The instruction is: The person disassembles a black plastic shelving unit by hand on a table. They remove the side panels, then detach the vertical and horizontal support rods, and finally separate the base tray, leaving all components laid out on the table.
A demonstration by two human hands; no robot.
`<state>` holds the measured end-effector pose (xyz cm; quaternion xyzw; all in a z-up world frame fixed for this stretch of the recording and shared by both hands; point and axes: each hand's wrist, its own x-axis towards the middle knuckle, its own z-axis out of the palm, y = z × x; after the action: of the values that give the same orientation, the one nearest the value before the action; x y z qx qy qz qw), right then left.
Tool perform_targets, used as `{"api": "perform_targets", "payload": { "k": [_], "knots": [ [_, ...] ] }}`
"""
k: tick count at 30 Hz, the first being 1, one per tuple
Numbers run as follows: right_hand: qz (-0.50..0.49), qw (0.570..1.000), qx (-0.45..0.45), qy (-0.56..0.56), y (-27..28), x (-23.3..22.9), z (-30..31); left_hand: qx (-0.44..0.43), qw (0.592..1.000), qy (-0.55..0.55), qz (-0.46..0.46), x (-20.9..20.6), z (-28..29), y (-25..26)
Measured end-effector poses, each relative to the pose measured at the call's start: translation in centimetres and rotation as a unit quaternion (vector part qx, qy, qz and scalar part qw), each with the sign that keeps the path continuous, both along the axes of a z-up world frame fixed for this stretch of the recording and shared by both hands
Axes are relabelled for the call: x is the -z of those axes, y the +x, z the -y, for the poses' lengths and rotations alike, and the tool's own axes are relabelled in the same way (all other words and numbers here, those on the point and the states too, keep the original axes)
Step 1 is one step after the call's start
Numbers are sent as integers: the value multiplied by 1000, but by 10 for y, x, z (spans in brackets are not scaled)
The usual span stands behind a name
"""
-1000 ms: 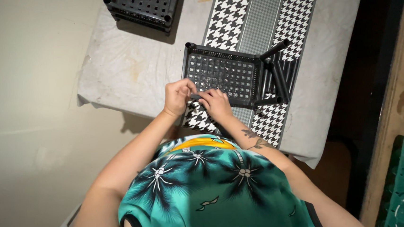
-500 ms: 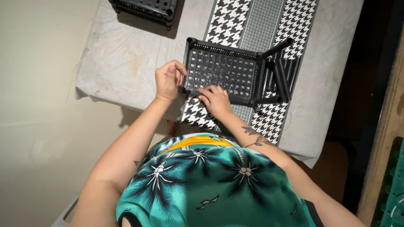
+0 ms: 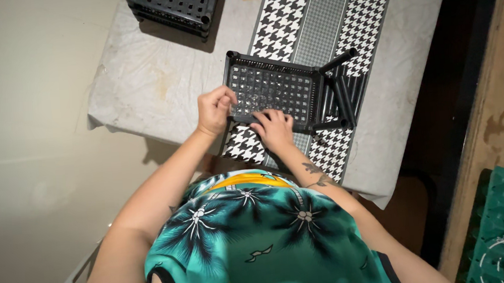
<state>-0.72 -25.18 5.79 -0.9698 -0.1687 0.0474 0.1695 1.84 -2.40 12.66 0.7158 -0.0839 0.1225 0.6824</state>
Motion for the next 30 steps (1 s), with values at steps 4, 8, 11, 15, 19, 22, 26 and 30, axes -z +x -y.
{"api": "perform_targets", "payload": {
  "k": [4,8,11,15,19,22,26,30],
  "knots": [
    [58,997,36,-35,-5,4,11,-113,993,23,21,0,24,-17],
    [63,993,82,-51,-5,8,14,-224,968,56,98,2,41,-32],
    [-3,994,101,-48,-2,6,15,-195,978,39,64,6,47,-34],
    [-4,995,77,-64,0,4,19,-137,985,90,59,12,52,-28],
    [-4,995,68,-73,2,8,21,-119,979,144,79,17,50,-20],
    [0,996,63,-64,4,10,22,-51,991,114,51,23,38,-7],
    [-12,997,56,-58,6,9,26,78,987,103,-98,38,15,18],
    [-7,997,58,-47,8,6,25,192,972,85,-104,48,5,39]
  ]
}}
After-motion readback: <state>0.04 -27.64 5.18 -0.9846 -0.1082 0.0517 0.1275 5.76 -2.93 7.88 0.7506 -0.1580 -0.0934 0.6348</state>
